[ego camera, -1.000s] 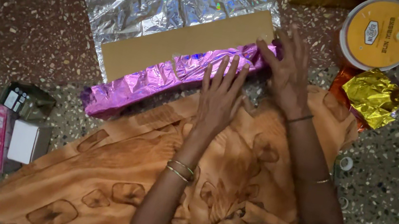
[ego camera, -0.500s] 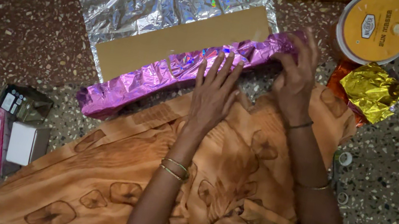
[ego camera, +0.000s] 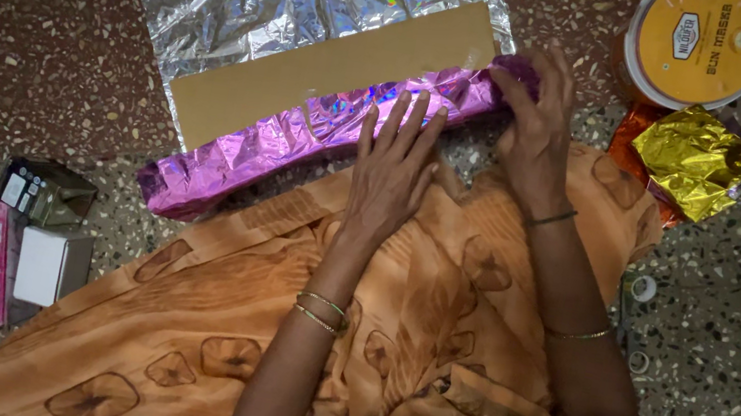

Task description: The person wraps a rectangular box with purple metallic paper. They fold the paper around the box, smooth the edges, and secure the paper with tape. The person adjusts the paper and box multiple times to ensure a neat wrap.

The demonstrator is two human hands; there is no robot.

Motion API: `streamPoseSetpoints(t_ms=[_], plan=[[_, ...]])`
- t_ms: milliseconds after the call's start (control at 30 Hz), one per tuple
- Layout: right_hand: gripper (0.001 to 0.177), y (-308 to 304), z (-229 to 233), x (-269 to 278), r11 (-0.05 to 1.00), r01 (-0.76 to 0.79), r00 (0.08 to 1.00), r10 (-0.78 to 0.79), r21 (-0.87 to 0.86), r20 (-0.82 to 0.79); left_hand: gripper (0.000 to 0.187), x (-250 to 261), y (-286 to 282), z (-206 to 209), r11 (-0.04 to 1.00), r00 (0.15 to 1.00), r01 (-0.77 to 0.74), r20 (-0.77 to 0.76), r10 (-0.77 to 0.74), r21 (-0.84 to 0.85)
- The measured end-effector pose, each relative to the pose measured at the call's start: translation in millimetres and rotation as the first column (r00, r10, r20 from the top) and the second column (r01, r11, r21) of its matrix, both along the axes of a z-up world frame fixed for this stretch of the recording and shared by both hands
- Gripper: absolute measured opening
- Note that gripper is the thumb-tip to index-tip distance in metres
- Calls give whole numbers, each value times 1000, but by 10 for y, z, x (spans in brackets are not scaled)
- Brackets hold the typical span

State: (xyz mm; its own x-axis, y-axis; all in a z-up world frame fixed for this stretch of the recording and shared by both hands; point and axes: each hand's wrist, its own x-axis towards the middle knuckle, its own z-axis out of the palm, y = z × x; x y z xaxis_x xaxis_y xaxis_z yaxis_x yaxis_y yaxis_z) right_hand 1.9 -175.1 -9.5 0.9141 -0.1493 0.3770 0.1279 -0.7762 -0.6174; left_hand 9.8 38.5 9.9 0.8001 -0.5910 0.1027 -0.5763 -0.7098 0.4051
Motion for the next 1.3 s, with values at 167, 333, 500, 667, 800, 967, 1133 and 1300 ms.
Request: streamPoseSetpoints(t_ms=[167,333,500,667,800,967,1133,1300], plan=[[59,-12,-22,0,999,17,1000,-17,-50,-5,76,-10,5,25,1000,1000,2,-5,-2,-11],[33,-16,-44,34,998,36,997,-33,-48,64,76,-9,7,18,1000,1000,-1,-4,1,-15],[41,-8,-93,17,998,-10,997,14,-66,74,76,-18,18,-38,1000,1000,-6,-6,6,0],[42,5,-74,59,999,30,998,-28,-21,55,73,16,32,-78,1000,999,-24,27,24,-9],[36,77,48,-45,998,-27,999,24,-56,-48,68,31,105,-98,991,987,-135,80,137,-23],[78,353,122,-95,929,-301,940,252,-216,-230,67,138,196,-129,985,984,-167,73,164,44],[84,386,110,-59,894,-333,917,232,-299,-325,65,172,201,-132,981,984,-171,67,165,89],[88,443,46,-44,893,-297,936,203,-338,-288,64,189,218,-101,987,984,-150,109,142,63]])
